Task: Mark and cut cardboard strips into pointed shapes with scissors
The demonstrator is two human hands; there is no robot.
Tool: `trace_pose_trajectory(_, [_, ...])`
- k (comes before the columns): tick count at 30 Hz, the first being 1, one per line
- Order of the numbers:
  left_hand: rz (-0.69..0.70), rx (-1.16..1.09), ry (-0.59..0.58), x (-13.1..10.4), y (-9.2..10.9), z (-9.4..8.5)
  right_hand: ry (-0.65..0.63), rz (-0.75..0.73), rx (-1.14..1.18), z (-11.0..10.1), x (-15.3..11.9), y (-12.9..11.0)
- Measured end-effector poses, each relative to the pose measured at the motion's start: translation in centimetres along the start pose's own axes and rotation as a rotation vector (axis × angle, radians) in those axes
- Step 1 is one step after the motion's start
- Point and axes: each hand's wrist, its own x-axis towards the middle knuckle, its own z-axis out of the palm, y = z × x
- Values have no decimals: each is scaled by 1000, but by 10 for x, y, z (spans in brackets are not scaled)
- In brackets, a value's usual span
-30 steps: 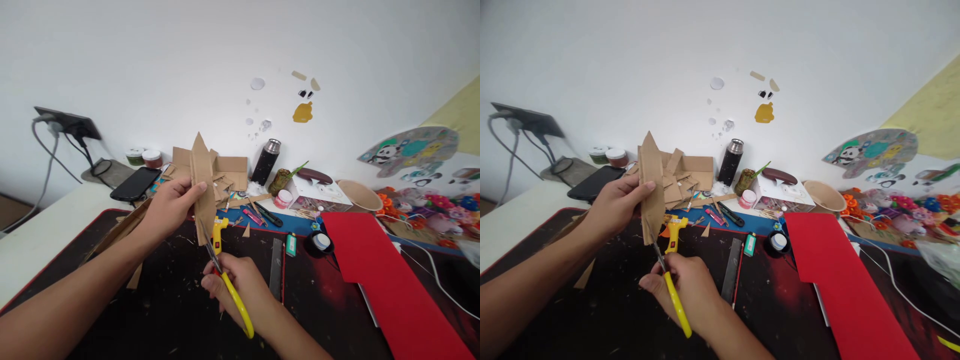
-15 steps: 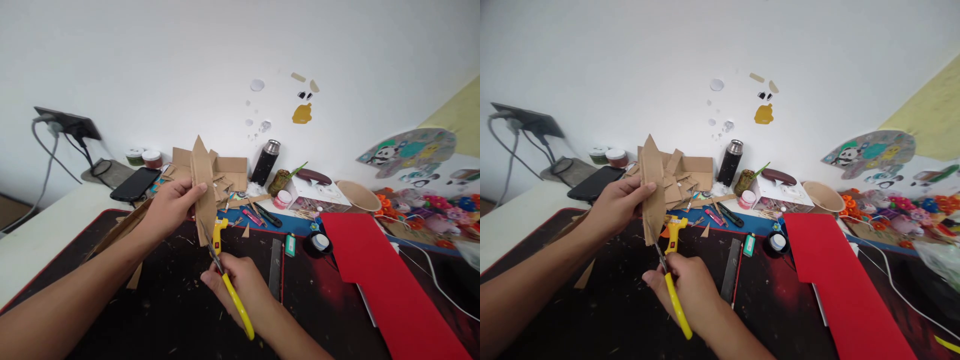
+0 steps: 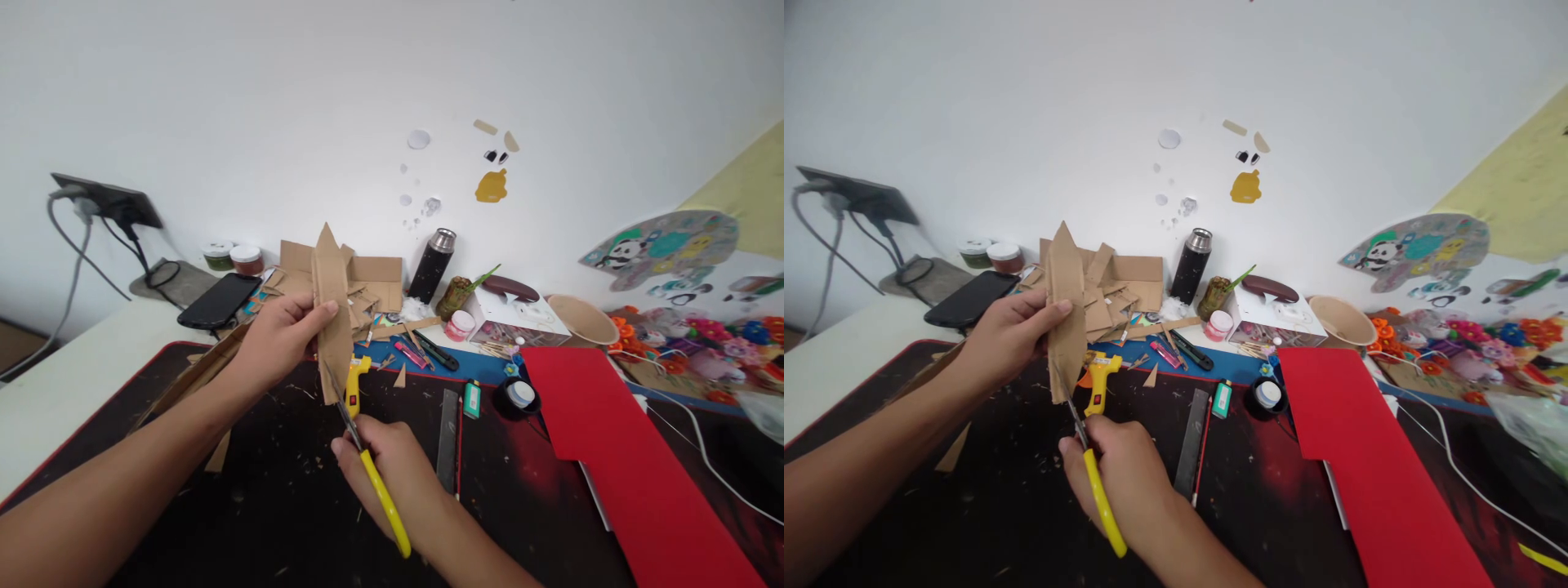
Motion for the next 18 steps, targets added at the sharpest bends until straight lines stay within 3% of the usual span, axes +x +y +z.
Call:
trace_pose_trajectory(9, [-1,-6,-27,-1,1,0,7,72,-88,1,1,-4])
trace_pose_trajectory(18, [28,10,-35,1,-4,-2,-46,-63,68,-2,1,6])
